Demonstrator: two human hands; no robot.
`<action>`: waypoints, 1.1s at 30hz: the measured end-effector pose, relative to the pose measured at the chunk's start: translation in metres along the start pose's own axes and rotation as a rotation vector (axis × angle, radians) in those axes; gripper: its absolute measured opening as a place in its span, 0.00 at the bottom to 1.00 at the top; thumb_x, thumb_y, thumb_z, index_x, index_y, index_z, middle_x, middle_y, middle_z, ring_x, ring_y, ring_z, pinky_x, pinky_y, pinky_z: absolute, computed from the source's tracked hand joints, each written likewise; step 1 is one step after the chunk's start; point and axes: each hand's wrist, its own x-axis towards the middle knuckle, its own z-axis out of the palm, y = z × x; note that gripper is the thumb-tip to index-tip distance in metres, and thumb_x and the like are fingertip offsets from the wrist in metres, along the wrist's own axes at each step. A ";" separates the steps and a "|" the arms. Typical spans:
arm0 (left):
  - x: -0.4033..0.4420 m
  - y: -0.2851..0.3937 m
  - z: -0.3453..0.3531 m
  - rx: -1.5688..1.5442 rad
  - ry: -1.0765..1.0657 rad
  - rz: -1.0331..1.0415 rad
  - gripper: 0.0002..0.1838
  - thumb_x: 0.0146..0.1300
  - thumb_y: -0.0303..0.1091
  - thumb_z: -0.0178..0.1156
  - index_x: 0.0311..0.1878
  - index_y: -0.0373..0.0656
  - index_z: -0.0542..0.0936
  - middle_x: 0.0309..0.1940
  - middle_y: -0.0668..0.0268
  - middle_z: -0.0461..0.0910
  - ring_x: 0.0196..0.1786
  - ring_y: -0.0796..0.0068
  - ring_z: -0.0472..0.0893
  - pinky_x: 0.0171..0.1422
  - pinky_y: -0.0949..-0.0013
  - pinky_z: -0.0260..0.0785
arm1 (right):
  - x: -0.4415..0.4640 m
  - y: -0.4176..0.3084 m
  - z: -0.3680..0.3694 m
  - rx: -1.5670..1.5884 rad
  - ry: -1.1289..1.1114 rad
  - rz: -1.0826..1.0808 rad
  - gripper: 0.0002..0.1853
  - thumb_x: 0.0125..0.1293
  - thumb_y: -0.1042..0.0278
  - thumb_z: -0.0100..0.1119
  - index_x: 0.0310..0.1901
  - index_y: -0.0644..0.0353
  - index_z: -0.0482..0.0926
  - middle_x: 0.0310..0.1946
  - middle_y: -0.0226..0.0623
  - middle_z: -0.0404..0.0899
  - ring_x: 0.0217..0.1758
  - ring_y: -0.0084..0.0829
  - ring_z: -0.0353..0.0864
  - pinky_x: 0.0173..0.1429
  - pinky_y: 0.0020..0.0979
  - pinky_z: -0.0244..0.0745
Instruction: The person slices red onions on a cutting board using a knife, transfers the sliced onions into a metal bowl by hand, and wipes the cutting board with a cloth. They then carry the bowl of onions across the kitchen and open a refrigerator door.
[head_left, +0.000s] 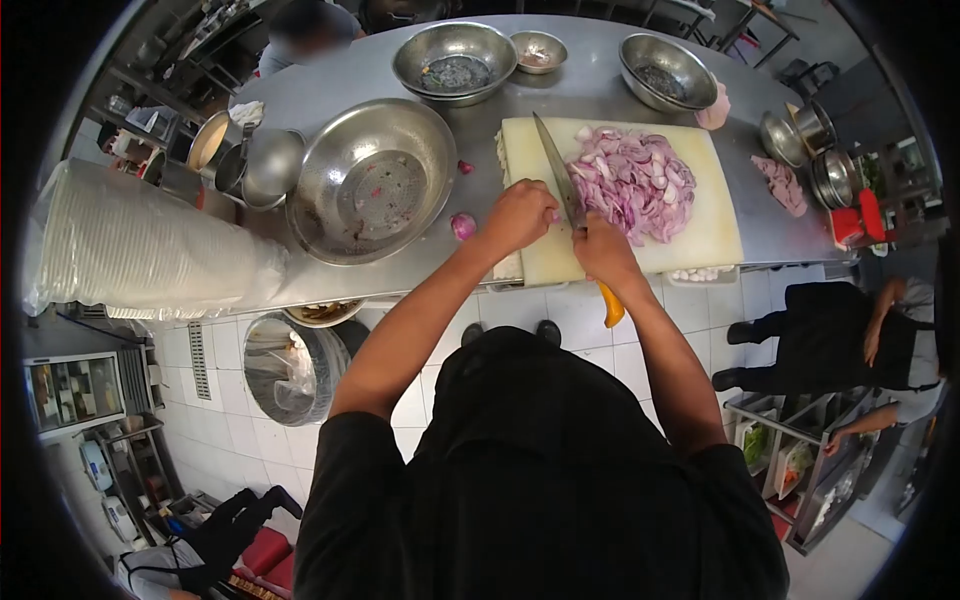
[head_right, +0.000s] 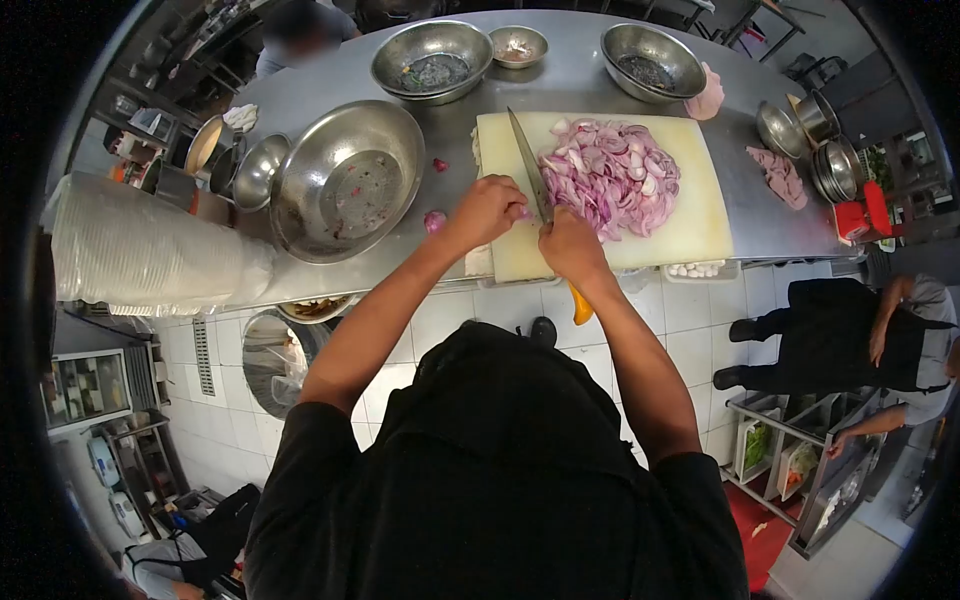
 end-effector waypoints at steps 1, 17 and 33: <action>0.004 0.006 -0.010 0.058 -0.054 -0.072 0.06 0.57 0.22 0.63 0.35 0.35 0.87 0.35 0.59 0.86 0.37 0.54 0.85 0.51 0.60 0.77 | 0.002 0.001 0.001 -0.041 0.035 -0.047 0.14 0.67 0.68 0.48 0.44 0.73 0.75 0.37 0.64 0.82 0.31 0.56 0.85 0.43 0.49 0.80; -0.005 0.042 0.022 -0.438 0.273 -0.703 0.10 0.59 0.26 0.64 0.39 0.29 0.88 0.27 0.56 0.88 0.28 0.76 0.87 0.37 0.73 0.80 | -0.006 -0.012 -0.002 0.021 -0.072 -0.013 0.15 0.67 0.70 0.49 0.47 0.76 0.72 0.30 0.62 0.82 0.23 0.49 0.85 0.31 0.45 0.80; -0.013 0.029 0.032 -0.533 0.293 -0.685 0.09 0.61 0.25 0.63 0.39 0.30 0.88 0.27 0.58 0.88 0.28 0.76 0.86 0.37 0.73 0.80 | -0.017 -0.049 -0.040 0.038 -0.205 0.074 0.16 0.66 0.72 0.48 0.49 0.77 0.70 0.36 0.62 0.82 0.24 0.49 0.85 0.28 0.42 0.81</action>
